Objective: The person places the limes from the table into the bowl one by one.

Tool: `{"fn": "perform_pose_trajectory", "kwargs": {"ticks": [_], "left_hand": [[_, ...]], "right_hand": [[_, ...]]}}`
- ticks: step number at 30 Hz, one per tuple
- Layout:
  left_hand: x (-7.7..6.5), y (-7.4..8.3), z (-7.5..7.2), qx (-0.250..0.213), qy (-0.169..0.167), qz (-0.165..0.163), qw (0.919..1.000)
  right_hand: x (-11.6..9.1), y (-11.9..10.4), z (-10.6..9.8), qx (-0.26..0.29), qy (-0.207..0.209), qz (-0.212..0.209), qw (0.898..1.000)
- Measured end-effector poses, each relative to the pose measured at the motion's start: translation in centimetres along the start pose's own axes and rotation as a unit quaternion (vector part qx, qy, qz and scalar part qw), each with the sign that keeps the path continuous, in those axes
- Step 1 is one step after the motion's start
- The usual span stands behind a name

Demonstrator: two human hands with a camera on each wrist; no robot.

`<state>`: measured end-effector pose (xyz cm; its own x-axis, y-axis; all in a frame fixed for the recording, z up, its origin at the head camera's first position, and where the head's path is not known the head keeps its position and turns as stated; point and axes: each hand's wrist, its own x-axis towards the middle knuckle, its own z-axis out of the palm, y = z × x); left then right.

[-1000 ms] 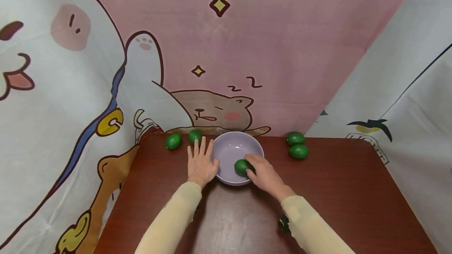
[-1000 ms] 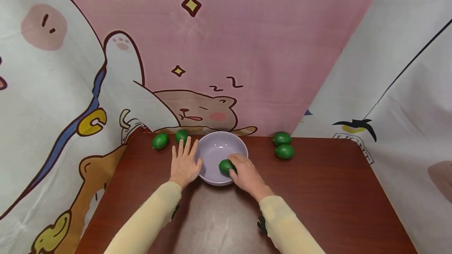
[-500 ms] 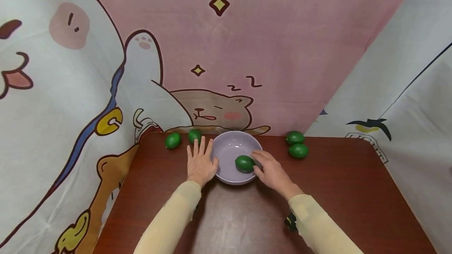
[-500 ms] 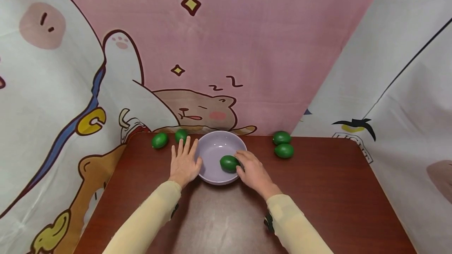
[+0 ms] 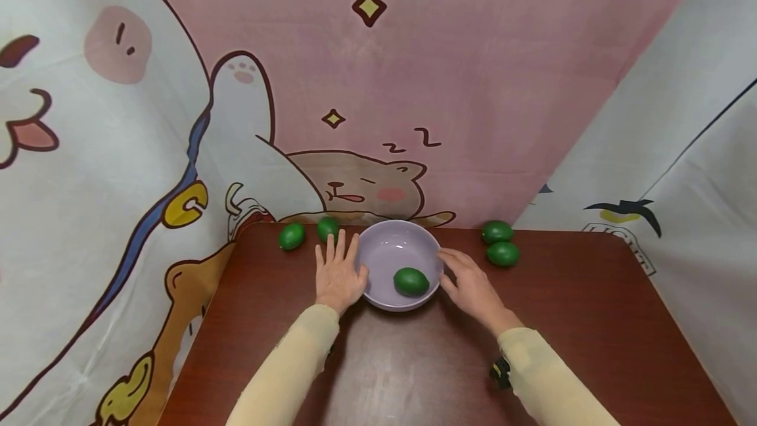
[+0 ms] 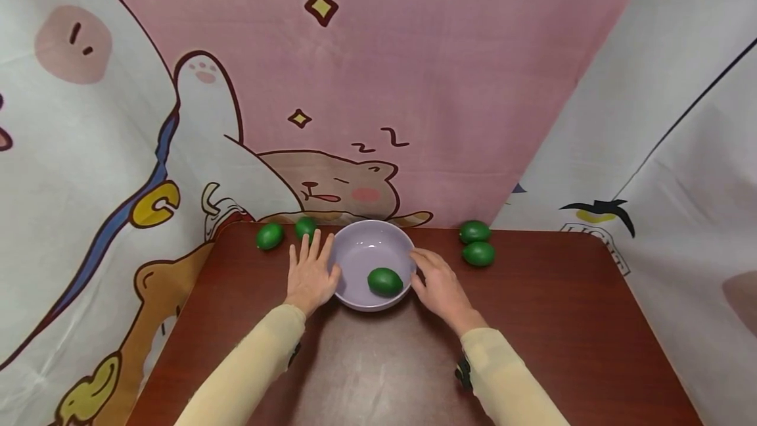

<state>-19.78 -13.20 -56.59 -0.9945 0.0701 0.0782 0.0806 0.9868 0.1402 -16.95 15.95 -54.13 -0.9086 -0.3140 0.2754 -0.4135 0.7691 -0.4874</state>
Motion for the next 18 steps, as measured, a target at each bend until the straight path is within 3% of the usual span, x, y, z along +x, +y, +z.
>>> {"fn": "perform_pose_trajectory", "kwargs": {"ticks": [7,18], "left_hand": [[0.0,0.0,-0.1,0.001,-0.005,-0.004,1.0],[0.0,0.1,0.0,0.001,-0.013,-0.006,0.9999]], "right_hand": [[-0.2,1.0,-0.7,-0.013,-0.005,0.021,1.0],[-0.5,3.0,-1.2,-0.042,0.03,0.016,0.999]]}}
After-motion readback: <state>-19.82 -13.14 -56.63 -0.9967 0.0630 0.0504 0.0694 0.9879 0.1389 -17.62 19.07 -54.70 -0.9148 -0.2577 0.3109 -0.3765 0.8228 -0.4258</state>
